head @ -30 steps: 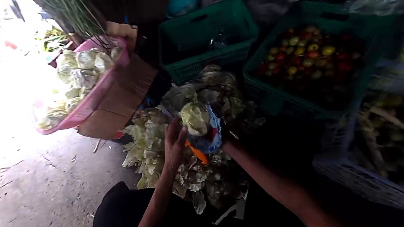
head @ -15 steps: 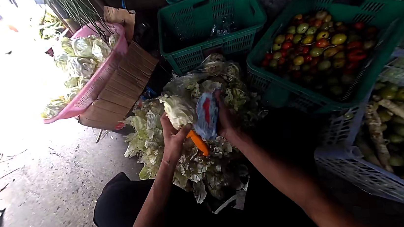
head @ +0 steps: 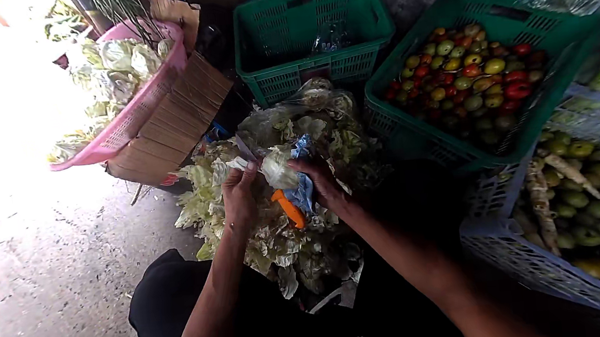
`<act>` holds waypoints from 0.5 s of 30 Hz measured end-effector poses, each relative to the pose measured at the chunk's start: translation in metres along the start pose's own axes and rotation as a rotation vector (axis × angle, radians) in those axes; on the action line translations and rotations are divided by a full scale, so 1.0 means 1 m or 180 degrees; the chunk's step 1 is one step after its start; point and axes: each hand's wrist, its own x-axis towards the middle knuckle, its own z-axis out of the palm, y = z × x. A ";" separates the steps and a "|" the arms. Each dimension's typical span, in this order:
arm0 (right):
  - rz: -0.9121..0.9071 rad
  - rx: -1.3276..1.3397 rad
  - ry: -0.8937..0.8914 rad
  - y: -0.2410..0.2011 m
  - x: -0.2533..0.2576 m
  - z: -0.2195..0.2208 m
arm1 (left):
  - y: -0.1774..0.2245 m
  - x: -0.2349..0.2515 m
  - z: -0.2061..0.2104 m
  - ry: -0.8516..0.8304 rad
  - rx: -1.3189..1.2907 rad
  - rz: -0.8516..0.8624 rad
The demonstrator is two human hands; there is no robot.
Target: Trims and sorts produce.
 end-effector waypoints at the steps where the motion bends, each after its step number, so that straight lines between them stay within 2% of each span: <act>1: 0.0094 0.0157 -0.0002 -0.002 -0.001 0.002 | 0.000 0.000 0.000 0.0114 -0.0259 -0.0148; 3: 0.0320 0.0511 -0.0034 -0.003 -0.002 0.004 | 0.001 0.004 -0.003 0.0338 -0.0520 -0.0335; 5: 0.0459 0.0856 -0.0056 -0.001 -0.002 0.003 | 0.006 0.011 -0.013 0.0655 -0.0212 -0.0240; 7: 0.0420 0.0908 -0.0007 0.003 0.003 0.000 | 0.012 0.016 -0.026 0.0908 0.1069 0.0117; 9: 0.0273 0.0645 0.0093 0.010 0.011 -0.006 | 0.018 0.014 -0.034 0.0731 0.2389 0.0263; 10: 0.0172 0.0504 0.0150 0.014 0.015 -0.008 | 0.019 0.012 -0.031 0.0596 0.2550 0.0250; 12: -0.0046 0.0244 0.0228 0.020 0.021 -0.008 | 0.013 0.002 -0.018 0.0077 0.2106 0.0072; 15: -0.0160 -0.0013 0.0081 0.016 0.018 -0.004 | -0.001 0.000 -0.006 -0.0793 0.0858 -0.0386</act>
